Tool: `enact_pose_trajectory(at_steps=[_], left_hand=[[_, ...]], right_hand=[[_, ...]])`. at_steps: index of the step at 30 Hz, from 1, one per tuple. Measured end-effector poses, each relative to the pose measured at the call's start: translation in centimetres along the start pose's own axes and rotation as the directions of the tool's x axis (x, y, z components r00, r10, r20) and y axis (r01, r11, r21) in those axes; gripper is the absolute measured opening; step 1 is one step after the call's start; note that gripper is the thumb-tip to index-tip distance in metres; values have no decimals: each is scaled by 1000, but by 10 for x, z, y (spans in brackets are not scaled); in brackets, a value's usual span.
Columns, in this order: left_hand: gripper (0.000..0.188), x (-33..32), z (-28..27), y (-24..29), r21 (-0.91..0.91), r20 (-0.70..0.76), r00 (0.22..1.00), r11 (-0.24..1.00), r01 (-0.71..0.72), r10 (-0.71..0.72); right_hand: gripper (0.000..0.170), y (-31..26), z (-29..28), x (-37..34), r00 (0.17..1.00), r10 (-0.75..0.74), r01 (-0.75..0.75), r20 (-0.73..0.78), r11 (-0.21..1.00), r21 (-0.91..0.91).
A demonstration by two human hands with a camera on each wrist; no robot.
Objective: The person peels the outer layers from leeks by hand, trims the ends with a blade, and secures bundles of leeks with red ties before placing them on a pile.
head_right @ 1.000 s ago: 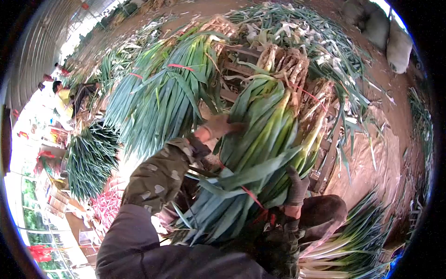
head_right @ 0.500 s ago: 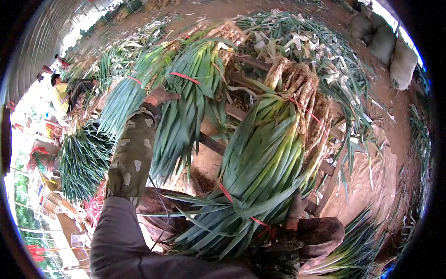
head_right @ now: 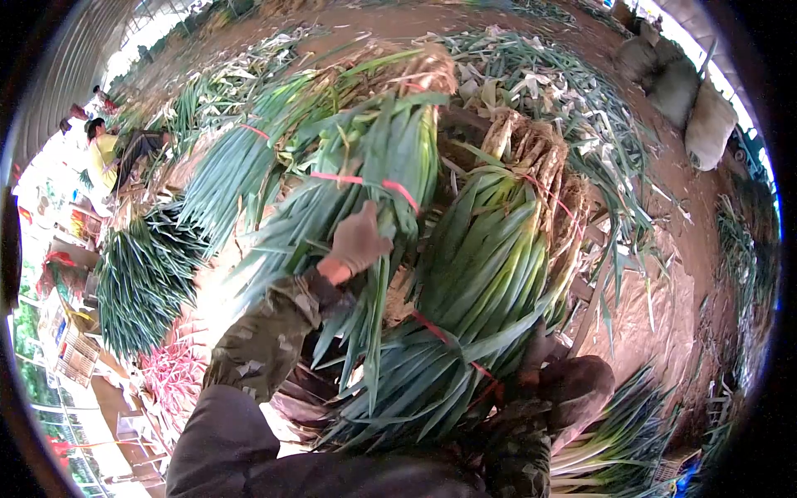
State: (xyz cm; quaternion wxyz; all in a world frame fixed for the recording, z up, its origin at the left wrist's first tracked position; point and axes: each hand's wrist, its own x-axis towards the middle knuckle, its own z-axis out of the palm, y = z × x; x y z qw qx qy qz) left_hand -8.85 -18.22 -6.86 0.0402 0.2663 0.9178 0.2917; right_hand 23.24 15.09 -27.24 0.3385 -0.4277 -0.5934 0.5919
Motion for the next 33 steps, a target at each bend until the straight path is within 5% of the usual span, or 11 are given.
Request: enact_pose_trajectory(at_steps=[5,7,10,15,18,21,24,27,29,31,33], left_hand=[[46,-58,1,14,135,171,972,973,-187,163],[46,-62,0,7,159,301,941,964,-212,158],[50,-36,5,-40,31,-50,929,931,-365,366],[47,-25,17,-38,83,-29,998,995,-57,60],[46,-34,46,-16,188,17,999,982,-29,26],[77,-36,-14,-35,-159,281,931,968,-195,234],[46,-115,-157,-48,-460,303,923,885,-77,237],[28,-225,-236,-130,-769,-223,970,629,-116,-94],[24,-318,-235,-241,-581,-564,755,810,-77,-333],[21,-423,-149,-385,-645,-558,488,721,253,-671],[17,-552,15,-473,-195,-386,734,827,527,-559]], right_hand=[[56,-30,3,-12,990,131,-136,-43,981,-137],[58,-43,14,-21,985,164,-170,59,977,129],[62,-34,9,-18,959,223,-271,175,902,335],[58,-69,46,-1,974,198,-210,-106,971,-117],[50,7,41,55,983,152,-165,106,979,122],[49,-31,36,9,975,132,-133,179,991,-3],[47,-45,24,-4,966,126,-99,227,987,-124],[45,-55,20,-9,952,128,-66,279,973,-222],[44,-59,12,-10,940,139,-46,310,957,-287],[43,-65,7,-12,929,143,-18,343,939,-342],[42,-73,11,-20,910,152,15,386,918,-396]])
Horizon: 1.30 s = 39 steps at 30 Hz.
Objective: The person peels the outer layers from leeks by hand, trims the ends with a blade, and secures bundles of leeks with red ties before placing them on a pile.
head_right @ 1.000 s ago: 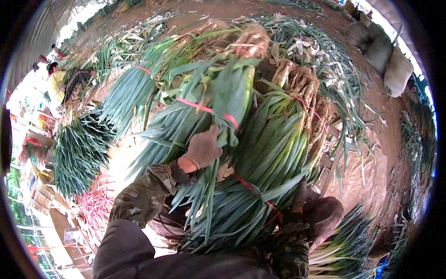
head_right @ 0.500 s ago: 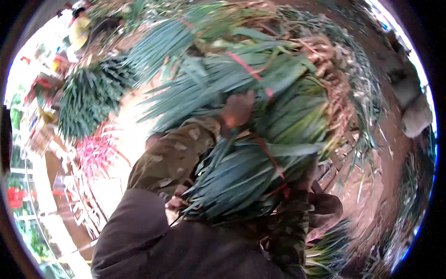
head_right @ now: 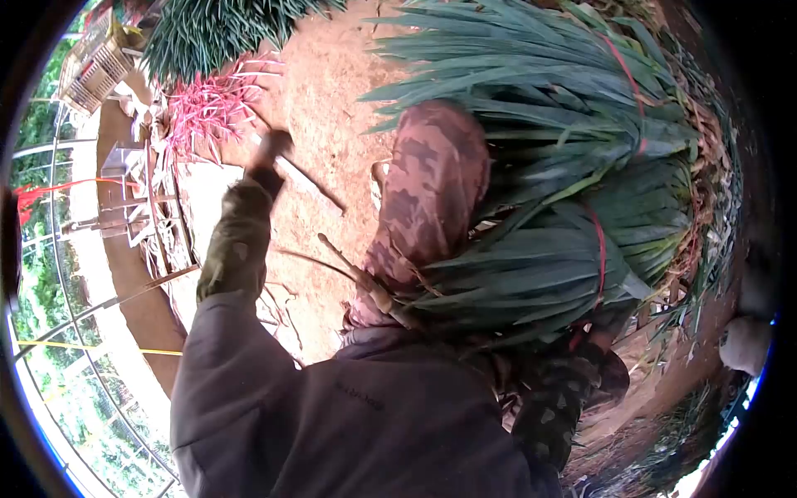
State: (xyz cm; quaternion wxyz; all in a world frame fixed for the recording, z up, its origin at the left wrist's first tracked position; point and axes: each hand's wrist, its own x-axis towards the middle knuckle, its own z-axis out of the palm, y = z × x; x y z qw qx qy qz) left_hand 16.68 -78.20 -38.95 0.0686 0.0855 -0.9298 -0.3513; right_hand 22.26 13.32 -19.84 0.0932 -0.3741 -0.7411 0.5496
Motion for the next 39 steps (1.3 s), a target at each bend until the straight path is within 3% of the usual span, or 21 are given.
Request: enact_pose_trajectory(at_steps=[1,2,3,5,8,10,13,14,15,16,17,20,22,24,26,29,31,33,36,38,39], left_hand=[[16,-49,41,-67,229,127,987,966,-122,94],[18,-95,68,-44,341,243,879,884,319,-411],[19,-126,67,31,418,181,823,799,432,-539],[27,-174,105,68,85,-12,770,767,636,-637],[55,-175,134,88,-7,7,466,466,885,-885],[52,-186,179,49,-442,-275,620,669,598,-735],[39,-170,179,32,-450,56,642,554,700,-765],[36,-163,171,31,-417,165,633,528,739,-756],[32,-158,162,29,-391,245,622,511,765,-743],[29,-152,151,29,-373,303,605,492,786,-737],[27,-145,142,35,-372,333,591,473,799,-735],[25,-123,122,76,-600,228,581,358,715,-781],[23,-104,107,112,-793,125,622,299,530,-773],[21,-93,84,142,-872,32,767,356,335,-641],[22,-71,42,199,-838,-102,806,487,245,-582],[26,-43,-33,260,-772,-196,931,634,48,-309],[29,-17,-67,282,-743,-295,947,655,-141,-131],[29,-23,-94,412,-649,-351,931,692,-317,97],[28,-46,-101,491,-632,-42,966,742,-223,255],[24,-83,-67,550,-830,199,971,549,97,129],[24,-98,-42,568,-817,305,914,567,106,269]], right_hand=[[42,0,-3,0,1000,2,-1,24,1000,-29],[41,0,-5,0,999,4,-2,41,998,-61],[41,-1,-10,-3,999,4,1,48,995,-97],[40,-7,-13,-14,997,-1,13,73,986,-167],[39,-13,-14,-33,988,8,32,154,966,-258],[38,-22,-23,-54,962,-22,126,273,922,-367],[37,-26,-34,-88,836,-227,510,500,659,-553],[35,-36,-22,-98,909,-257,396,329,285,-873],[34,-39,-16,-102,978,-174,206,112,742,-638],[36,-40,-14,-106,990,-82,63,-111,984,-167],[39,-58,-8,-107,965,127,-109,-228,990,87],[30,-65,12,-99,816,-209,286,-539,956,61],[23,-86,14,-114,901,-130,219,-415,960,176],[17,-126,19,-140,967,-48,110,-249,965,240],[13,-132,24,-148,957,-235,243,-171,969,30],[9,-170,34,-174,843,-533,538,76,832,-134],[11,-189,41,-201,836,-513,511,196,857,68],[24,-193,53,-218,665,-695,673,273,717,182],[43,-189,67,-250,592,-716,595,370,698,399],[46,-182,71,-269,588,-734,571,339,674,468],[46,-175,72,-273,598,-733,547,324,669,504]])
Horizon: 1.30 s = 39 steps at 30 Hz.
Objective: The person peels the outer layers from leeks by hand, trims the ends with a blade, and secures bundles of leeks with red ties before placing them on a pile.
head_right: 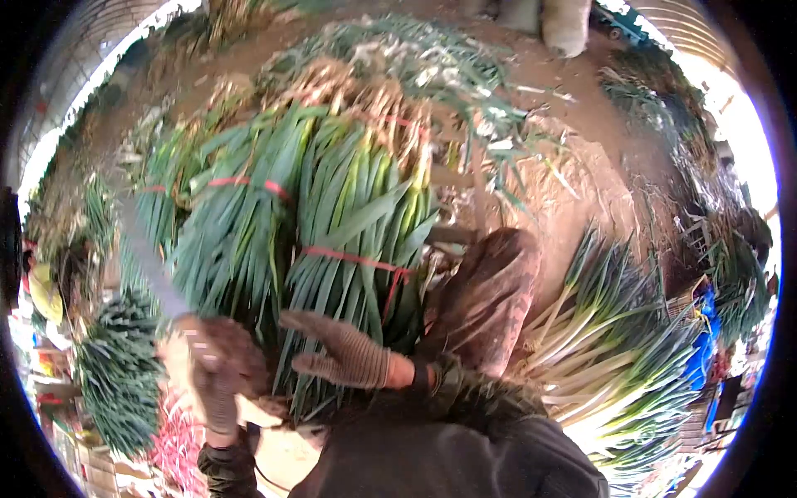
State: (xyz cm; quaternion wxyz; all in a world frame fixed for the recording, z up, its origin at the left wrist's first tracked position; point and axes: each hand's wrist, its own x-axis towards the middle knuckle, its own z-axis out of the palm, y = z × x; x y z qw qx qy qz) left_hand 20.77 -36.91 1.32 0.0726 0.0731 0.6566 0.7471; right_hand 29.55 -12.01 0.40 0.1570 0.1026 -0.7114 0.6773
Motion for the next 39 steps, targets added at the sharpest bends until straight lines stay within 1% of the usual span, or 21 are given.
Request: enact_pose_trajectory(at_steps=[1,2,3,5,6,7,8,10,14,15,18,20,23,24,25,27,29,30,34,35,39], left_hand=[[25,-2,32,-11,22,183,983,1000,9,-13],[26,-4,55,-22,318,524,851,919,-234,35],[29,-14,96,-9,317,544,809,947,48,-223],[37,-20,152,5,353,686,598,908,225,-415],[41,-15,167,-1,361,789,488,925,121,-372],[43,-4,177,-12,397,854,411,910,-118,-319],[46,6,187,-23,375,907,329,857,-352,-262],[48,40,204,-53,236,968,182,373,-897,-174],[26,116,248,-80,408,908,408,-19,-913,-95],[22,127,247,-95,375,924,377,-38,-926,-65],[11,140,249,-107,305,952,308,-107,-946,-5],[8,125,246,-92,287,954,297,-151,-946,-47],[8,133,235,-84,247,962,248,-22,-969,-115],[15,140,236,-89,300,945,299,-9,-954,-136],[19,148,238,-88,352,920,337,44,-935,-202],[19,153,243,-60,346,883,246,199,-917,-399],[18,148,235,-66,282,899,232,86,-956,-371],[18,147,233,-68,247,910,223,25,-969,-349],[11,161,242,-76,471,812,401,71,-879,-424],[8,162,239,-77,381,884,368,-11,-924,-290],[10,155,237,-79,379,920,370,54,-924,-128]], right_hand=[[44,4,-3,-7,998,37,-34,-49,997,63],[42,8,-6,-15,992,74,-61,-98,990,128],[38,12,-7,-24,972,159,-118,-170,966,229],[23,20,-27,-39,866,410,-231,-287,836,498],[14,9,-43,-47,774,542,-294,-327,765,573],[12,12,-61,-62,801,472,-284,-369,842,459],[12,26,-70,-78,682,536,-309,-498,828,468],[7,13,-102,-98,615,444,-191,-651,886,423],[8,-36,-166,-157,564,490,-456,-665,856,244],[15,-44,-172,-174,615,453,-495,-646,859,131],[22,-33,-162,-242,684,518,-386,-513,854,348],[23,-59,-148,-240,660,619,-589,-426,778,219],[21,-61,-127,-259,570,757,-763,-319,632,137],[21,-57,-123,-269,538,790,-796,-295,591,131],[19,-50,-122,-280,626,716,-775,-308,617,-140],[21,-62,-112,-278,466,832,-874,-300,486,-10],[21,-64,-106,-280,428,862,-891,-271,453,33],[21,-72,-105,-281,335,913,-917,-231,372,141],[23,-91,-107,-275,272,952,-950,-142,290,120],[25,-90,-106,-277,273,952,-954,-135,286,86],[22,-80,-108,-256,324,937,-937,-129,336,93]])
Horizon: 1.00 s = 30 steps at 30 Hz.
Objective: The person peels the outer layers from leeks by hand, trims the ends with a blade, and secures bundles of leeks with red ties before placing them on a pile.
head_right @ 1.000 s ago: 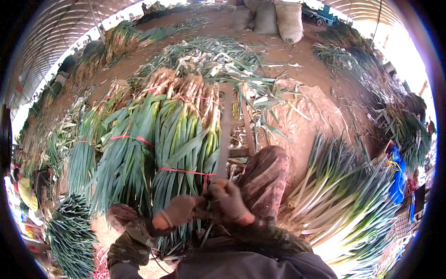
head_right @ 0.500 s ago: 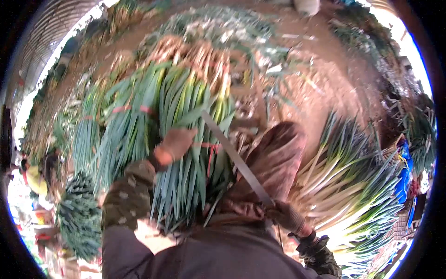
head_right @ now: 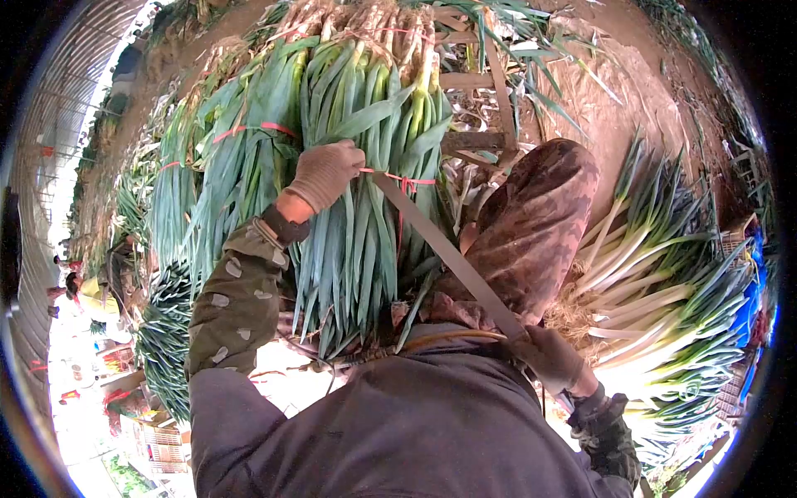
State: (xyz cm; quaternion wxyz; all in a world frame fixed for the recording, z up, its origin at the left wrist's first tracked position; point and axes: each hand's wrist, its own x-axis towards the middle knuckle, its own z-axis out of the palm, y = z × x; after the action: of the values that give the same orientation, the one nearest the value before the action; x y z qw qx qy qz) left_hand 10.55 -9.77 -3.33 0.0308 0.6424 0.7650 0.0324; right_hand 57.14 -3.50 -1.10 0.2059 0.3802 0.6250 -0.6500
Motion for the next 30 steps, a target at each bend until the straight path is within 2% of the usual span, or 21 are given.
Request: enact_pose_trajectory(at_steps=[2,3,4,5,6,7,9,10,13,14,17,21,22,23,24,25,26,27,28,29,30], left_hand=[[10,0,7,-11,-204,-26,996,976,76,-83],[10,-1,4,-12,-301,-32,991,947,113,-128],[12,-1,0,-14,-436,68,973,870,228,-220],[14,-1,3,-17,-474,81,969,846,244,-235],[15,1,5,-20,-511,94,964,820,260,-247],[16,2,8,-22,-546,108,960,792,273,-257],[15,3,11,-22,-569,106,966,782,254,-237],[15,4,13,-22,-580,106,969,777,243,-224],[14,1,13,-20,-619,79,976,758,208,-203],[13,-5,13,-17,-533,48,979,824,192,-196],[14,-22,16,-6,-444,-21,973,875,195,-228],[16,-35,-5,2,-389,21,979,900,195,-203],[19,-40,-3,6,-402,70,980,893,201,-189],[21,-47,-11,15,-503,155,987,856,117,-43],[23,-56,-26,25,-599,221,970,799,49,106],[16,-76,-41,35,-499,215,966,866,-16,142],[11,-96,-58,41,-386,213,961,919,-82,175],[8,-115,-85,30,-449,128,985,892,-49,119],[8,-135,-113,3,-516,41,998,856,-26,55],[12,-150,-137,-33,-350,-104,985,932,94,-138],[13,-177,-192,-72,234,-245,936,921,310,-253]], right_hand=[[16,-1,4,13,995,-61,59,-75,998,-32],[18,7,5,19,991,-104,94,-84,989,-111],[22,17,6,24,985,-147,129,-87,973,-189],[26,16,8,25,978,-192,162,-87,950,-267],[28,15,9,18,973,-222,207,-66,960,-187],[29,12,7,12,989,-137,130,-47,983,-129],[30,4,4,2,999,38,-38,5,999,-12],[31,-3,4,2,997,80,-80,3,997,18],[28,-3,16,24,966,-245,249,-77,968,40],[26,12,20,44,965,-249,248,-85,968,-28],[23,-26,30,67,931,-349,349,-102,937,-23],[23,-52,27,76,970,-241,241,3,969,54],[23,-59,30,82,972,-228,232,-48,928,291],[24,-68,36,89,975,-203,220,-88,831,511],[24,-75,32,90,970,-209,242,-123,802,547],[24,-82,28,91,964,-214,266,-158,770,580],[24,-92,9,76,946,-262,322,-191,836,445],[24,-97,-11,63,923,-316,371,-218,881,294],[25,-85,-33,48,951,-260,291,-170,936,196],[27,-71,-51,30,974,-191,202,-126,975,87],[25,-64,-65,11,991,-102,107,-86,993,57]])
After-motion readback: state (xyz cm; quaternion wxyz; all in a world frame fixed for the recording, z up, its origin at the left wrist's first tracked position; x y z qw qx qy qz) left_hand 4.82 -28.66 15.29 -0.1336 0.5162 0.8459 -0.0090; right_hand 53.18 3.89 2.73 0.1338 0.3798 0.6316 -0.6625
